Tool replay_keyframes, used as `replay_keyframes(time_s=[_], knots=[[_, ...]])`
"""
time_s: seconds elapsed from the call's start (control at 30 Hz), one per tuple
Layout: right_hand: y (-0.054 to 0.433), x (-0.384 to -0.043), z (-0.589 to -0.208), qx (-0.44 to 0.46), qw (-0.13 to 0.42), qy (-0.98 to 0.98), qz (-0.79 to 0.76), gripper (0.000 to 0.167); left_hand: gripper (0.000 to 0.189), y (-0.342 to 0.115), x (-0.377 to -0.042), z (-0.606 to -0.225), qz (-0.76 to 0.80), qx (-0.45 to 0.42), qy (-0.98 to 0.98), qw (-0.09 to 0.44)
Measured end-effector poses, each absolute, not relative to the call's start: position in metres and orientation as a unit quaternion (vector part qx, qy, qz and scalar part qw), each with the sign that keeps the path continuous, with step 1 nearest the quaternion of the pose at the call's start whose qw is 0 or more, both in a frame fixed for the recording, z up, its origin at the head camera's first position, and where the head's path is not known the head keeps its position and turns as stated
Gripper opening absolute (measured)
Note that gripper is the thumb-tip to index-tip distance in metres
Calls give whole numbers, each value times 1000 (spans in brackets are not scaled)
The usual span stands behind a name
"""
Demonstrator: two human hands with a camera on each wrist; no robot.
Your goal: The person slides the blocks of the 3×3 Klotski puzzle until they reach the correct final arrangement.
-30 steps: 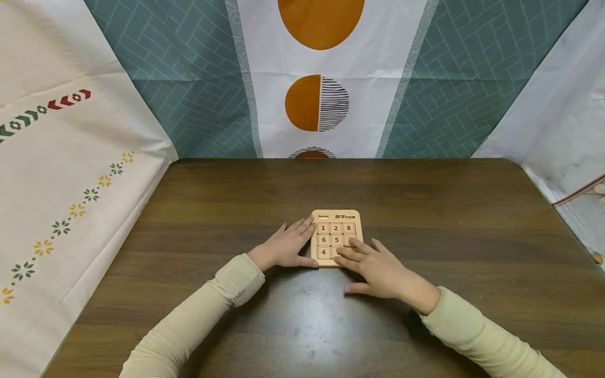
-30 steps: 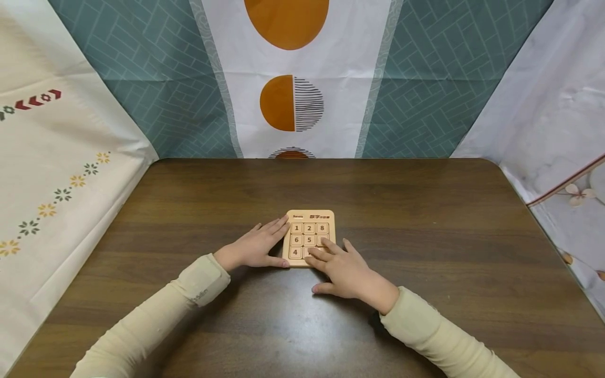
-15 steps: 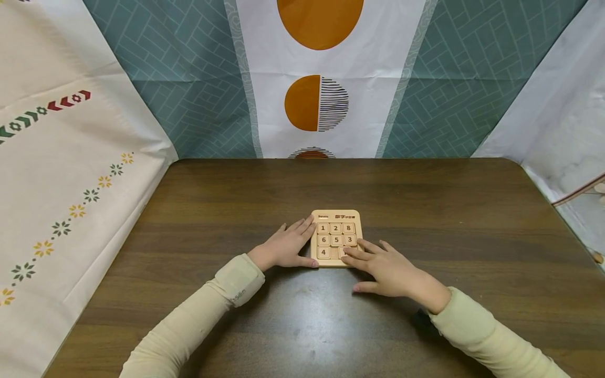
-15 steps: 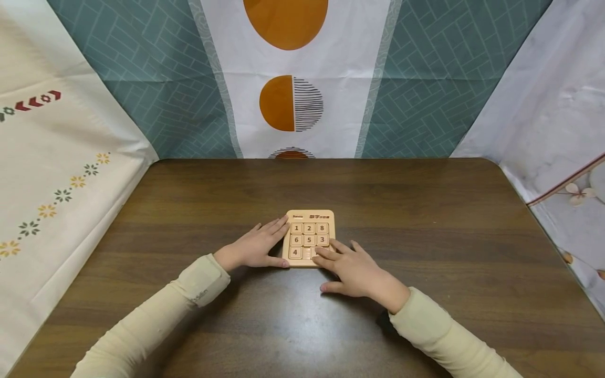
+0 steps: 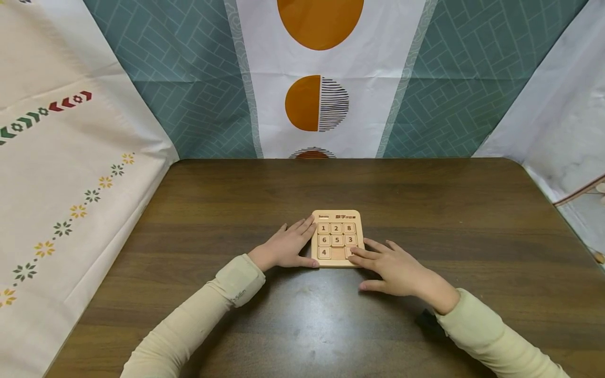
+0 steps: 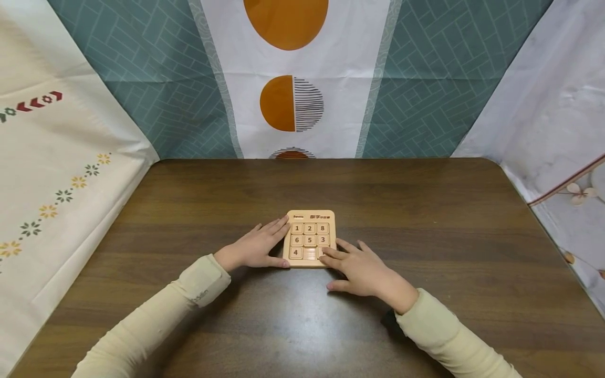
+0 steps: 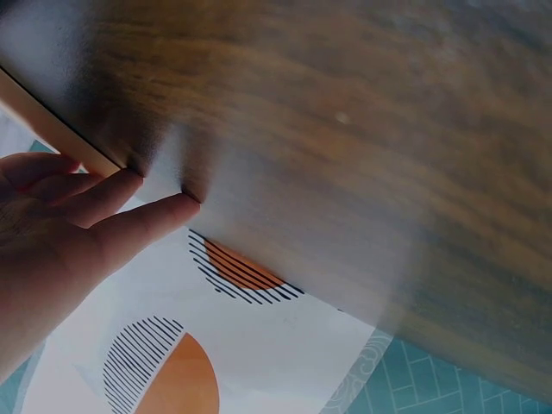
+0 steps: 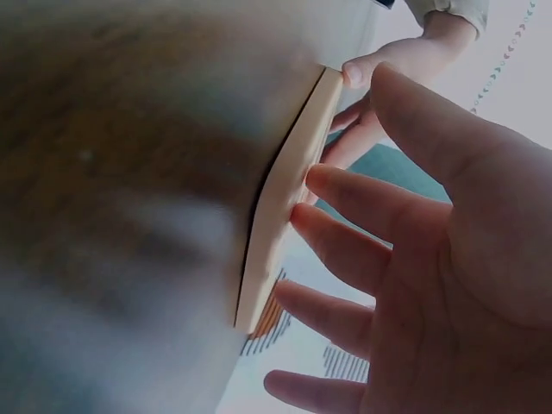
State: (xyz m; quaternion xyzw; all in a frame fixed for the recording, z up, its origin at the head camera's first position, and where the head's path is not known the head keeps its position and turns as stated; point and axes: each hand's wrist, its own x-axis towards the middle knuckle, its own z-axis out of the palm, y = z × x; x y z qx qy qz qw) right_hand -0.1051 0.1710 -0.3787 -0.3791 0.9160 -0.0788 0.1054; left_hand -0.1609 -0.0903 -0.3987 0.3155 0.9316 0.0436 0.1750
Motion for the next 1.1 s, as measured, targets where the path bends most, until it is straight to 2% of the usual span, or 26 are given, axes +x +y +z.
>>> replay_keyframes(time_s=[0.27, 0.53, 1.1], knots=[[155, -119, -380, -365, 76, 925, -70, 64, 97, -90, -162, -399, 42, 311, 933, 177], [144, -127, -383, -354, 84, 930, -58, 64, 97, -90, -162, -400, 43, 313, 933, 175], [145, -111, -379, -373, 106, 920, -57, 64, 97, -90, -161, -399, 39, 316, 932, 171]])
